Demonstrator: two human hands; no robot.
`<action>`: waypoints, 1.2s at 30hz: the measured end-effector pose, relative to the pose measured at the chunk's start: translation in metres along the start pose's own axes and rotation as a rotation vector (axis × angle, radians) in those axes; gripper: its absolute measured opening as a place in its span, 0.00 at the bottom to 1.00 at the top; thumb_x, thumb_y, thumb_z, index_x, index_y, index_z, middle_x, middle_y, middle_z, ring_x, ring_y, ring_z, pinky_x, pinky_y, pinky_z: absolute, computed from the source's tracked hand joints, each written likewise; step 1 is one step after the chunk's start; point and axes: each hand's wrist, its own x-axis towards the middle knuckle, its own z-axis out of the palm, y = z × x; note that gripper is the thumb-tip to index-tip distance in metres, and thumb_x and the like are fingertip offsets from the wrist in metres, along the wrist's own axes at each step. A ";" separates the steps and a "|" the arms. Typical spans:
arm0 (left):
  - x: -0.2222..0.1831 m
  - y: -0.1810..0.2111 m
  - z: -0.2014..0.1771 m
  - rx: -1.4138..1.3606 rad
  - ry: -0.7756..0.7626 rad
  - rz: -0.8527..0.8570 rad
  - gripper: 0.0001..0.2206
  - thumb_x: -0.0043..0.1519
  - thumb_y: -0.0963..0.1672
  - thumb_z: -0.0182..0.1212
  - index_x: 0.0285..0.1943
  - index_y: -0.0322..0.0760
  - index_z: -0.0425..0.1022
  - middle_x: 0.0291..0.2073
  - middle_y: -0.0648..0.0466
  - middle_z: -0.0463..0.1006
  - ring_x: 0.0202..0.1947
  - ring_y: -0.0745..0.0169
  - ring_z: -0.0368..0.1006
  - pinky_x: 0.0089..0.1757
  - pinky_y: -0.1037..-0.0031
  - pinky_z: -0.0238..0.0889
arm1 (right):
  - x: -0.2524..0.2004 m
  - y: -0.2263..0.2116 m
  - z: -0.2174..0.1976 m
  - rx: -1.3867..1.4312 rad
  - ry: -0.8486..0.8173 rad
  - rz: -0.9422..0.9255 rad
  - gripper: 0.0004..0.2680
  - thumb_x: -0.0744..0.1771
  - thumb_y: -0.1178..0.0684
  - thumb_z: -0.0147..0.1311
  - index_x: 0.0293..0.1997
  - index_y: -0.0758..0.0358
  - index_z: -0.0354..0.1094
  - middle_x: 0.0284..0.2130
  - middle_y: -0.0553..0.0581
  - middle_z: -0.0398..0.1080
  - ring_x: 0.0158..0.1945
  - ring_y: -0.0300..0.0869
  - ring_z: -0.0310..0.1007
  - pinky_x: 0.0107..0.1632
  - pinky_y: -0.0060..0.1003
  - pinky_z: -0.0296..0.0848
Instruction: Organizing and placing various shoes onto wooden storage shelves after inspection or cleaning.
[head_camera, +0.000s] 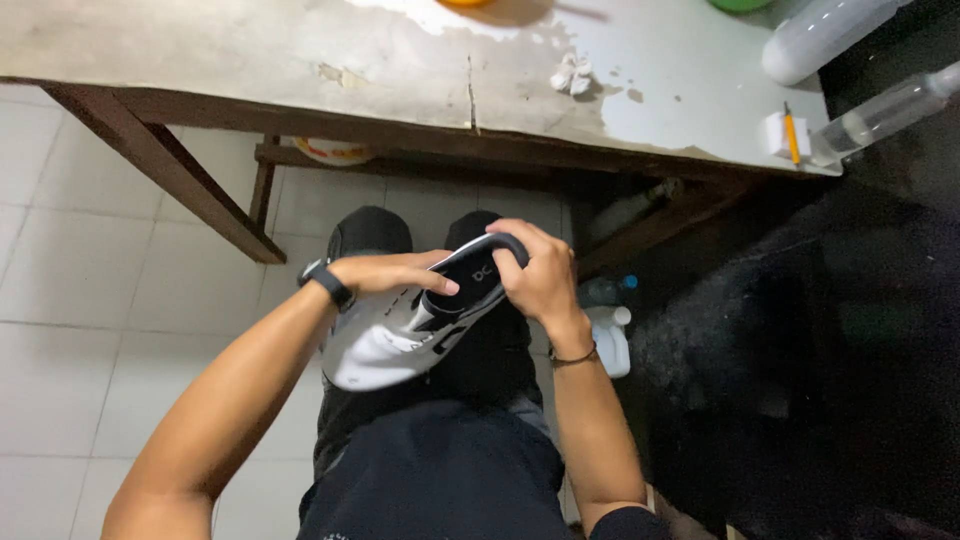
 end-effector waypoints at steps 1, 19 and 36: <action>-0.005 0.005 0.003 0.013 0.007 0.005 0.44 0.59 0.58 0.56 0.80 0.32 0.48 0.72 0.24 0.55 0.72 0.23 0.51 0.66 0.47 0.45 | 0.006 -0.014 -0.011 0.001 0.011 -0.010 0.10 0.62 0.47 0.55 0.45 0.33 0.76 0.38 0.42 0.78 0.44 0.44 0.79 0.46 0.41 0.76; -0.073 0.170 0.049 -0.348 0.756 0.666 0.47 0.64 0.64 0.37 0.80 0.36 0.19 0.77 0.31 0.24 0.77 0.29 0.26 0.69 0.45 0.23 | -0.010 -0.150 -0.090 0.513 0.151 -0.330 0.27 0.73 0.47 0.42 0.79 0.69 0.29 0.76 0.74 0.31 0.79 0.63 0.30 0.77 0.61 0.31; -0.010 0.311 -0.112 -0.011 0.519 0.803 0.50 0.58 0.62 0.44 0.79 0.37 0.19 0.80 0.45 0.25 0.79 0.53 0.25 0.68 0.62 0.28 | 0.146 -0.216 -0.204 0.281 0.508 -0.272 0.29 0.72 0.40 0.39 0.78 0.62 0.27 0.77 0.65 0.44 0.79 0.47 0.47 0.75 0.41 0.50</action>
